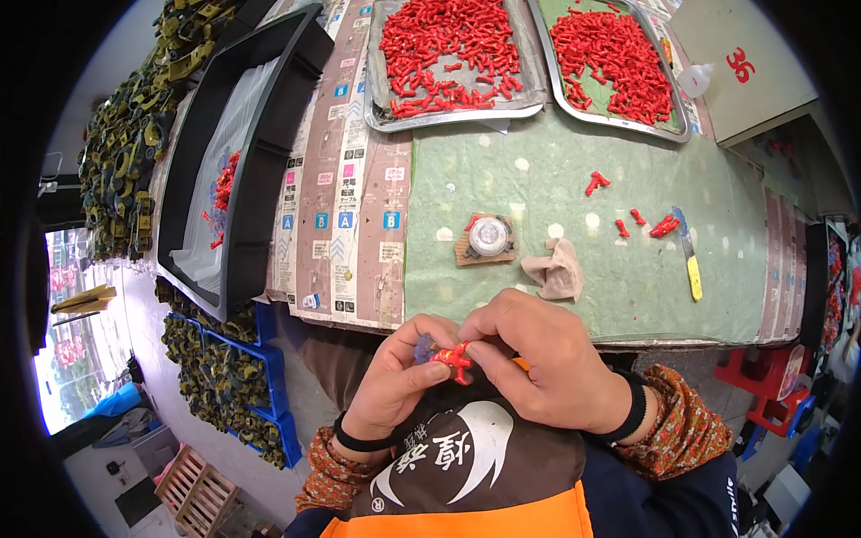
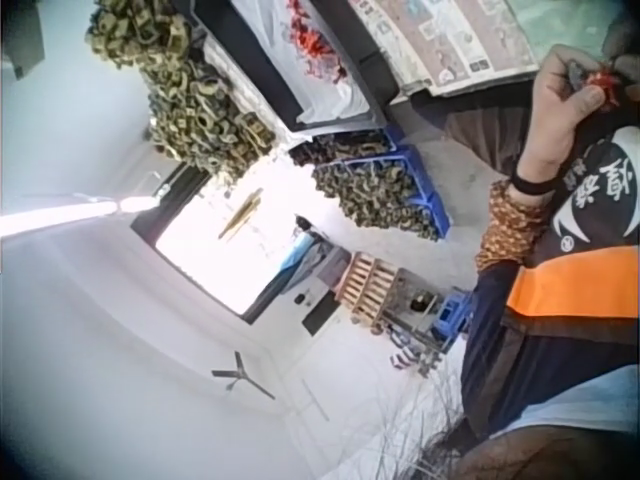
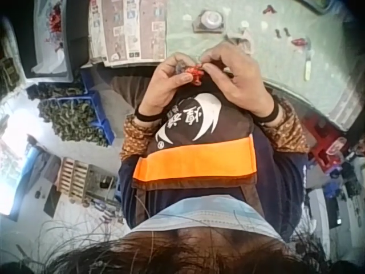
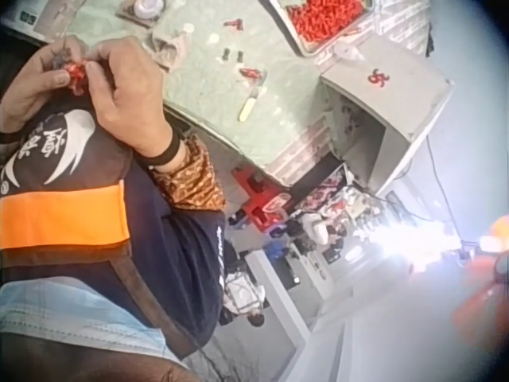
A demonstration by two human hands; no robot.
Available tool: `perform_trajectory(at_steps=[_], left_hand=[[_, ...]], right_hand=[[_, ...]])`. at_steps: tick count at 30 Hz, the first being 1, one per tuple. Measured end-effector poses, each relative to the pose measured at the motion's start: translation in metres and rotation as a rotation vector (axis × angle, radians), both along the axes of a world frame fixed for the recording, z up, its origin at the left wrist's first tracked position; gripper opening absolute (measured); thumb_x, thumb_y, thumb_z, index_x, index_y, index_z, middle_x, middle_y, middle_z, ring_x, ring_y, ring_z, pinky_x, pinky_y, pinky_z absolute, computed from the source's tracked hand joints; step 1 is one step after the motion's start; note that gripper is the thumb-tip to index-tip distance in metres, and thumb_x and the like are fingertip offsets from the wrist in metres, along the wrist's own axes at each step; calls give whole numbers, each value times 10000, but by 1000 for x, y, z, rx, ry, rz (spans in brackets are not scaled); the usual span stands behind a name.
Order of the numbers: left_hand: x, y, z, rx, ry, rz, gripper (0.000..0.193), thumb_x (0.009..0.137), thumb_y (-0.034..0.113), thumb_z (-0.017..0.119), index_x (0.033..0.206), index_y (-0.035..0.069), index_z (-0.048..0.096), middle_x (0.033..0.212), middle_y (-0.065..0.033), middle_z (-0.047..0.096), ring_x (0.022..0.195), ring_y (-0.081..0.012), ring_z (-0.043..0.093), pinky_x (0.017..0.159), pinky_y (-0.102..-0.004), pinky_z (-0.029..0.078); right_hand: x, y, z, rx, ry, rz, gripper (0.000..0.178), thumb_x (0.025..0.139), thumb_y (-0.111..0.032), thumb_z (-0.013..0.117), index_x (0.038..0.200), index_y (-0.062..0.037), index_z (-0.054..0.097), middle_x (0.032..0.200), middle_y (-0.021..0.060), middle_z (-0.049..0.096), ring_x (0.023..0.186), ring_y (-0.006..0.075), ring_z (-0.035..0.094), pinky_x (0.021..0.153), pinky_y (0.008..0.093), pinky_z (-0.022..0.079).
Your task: Assemble small red plastic components using a glue applicator at a workbench.
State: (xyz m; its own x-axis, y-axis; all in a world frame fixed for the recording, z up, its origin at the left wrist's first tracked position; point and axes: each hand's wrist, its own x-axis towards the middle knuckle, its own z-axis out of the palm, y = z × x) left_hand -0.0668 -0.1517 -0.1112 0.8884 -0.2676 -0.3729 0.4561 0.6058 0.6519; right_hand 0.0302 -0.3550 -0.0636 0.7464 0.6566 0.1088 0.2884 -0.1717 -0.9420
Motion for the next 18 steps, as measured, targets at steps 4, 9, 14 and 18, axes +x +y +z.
perform_trajectory(at_steps=[4,9,14,18], left_hand=[[1,-2,8,-33,60,30,278,1006,113,654,1253,33,554,1123,-51,619,1005,-125,637,931,-294,541],[0,-2,8,-130,115,74,391,1023,103,610,1376,20,463,1130,-113,624,1008,-218,688,911,-404,604],[-5,-2,1,-149,62,123,420,1037,115,602,1423,42,452,1114,-90,615,990,-156,654,902,-354,599],[-4,-1,-1,-141,55,127,435,1034,110,606,1432,39,444,1111,-95,616,991,-156,653,897,-352,602]], right_hand=[[0,-1,1,2,4,0,167,860,52,692,1015,1,654,860,117,626,714,246,662,635,332,516],[-1,0,1,-3,7,-30,159,851,54,696,996,1,659,844,115,625,706,244,663,634,326,518],[-7,4,-1,-16,54,-35,156,843,45,704,985,-9,668,832,110,626,690,242,655,620,329,508],[-8,7,-2,-3,32,-40,163,833,45,706,980,-16,670,823,114,626,678,257,646,603,345,494]])
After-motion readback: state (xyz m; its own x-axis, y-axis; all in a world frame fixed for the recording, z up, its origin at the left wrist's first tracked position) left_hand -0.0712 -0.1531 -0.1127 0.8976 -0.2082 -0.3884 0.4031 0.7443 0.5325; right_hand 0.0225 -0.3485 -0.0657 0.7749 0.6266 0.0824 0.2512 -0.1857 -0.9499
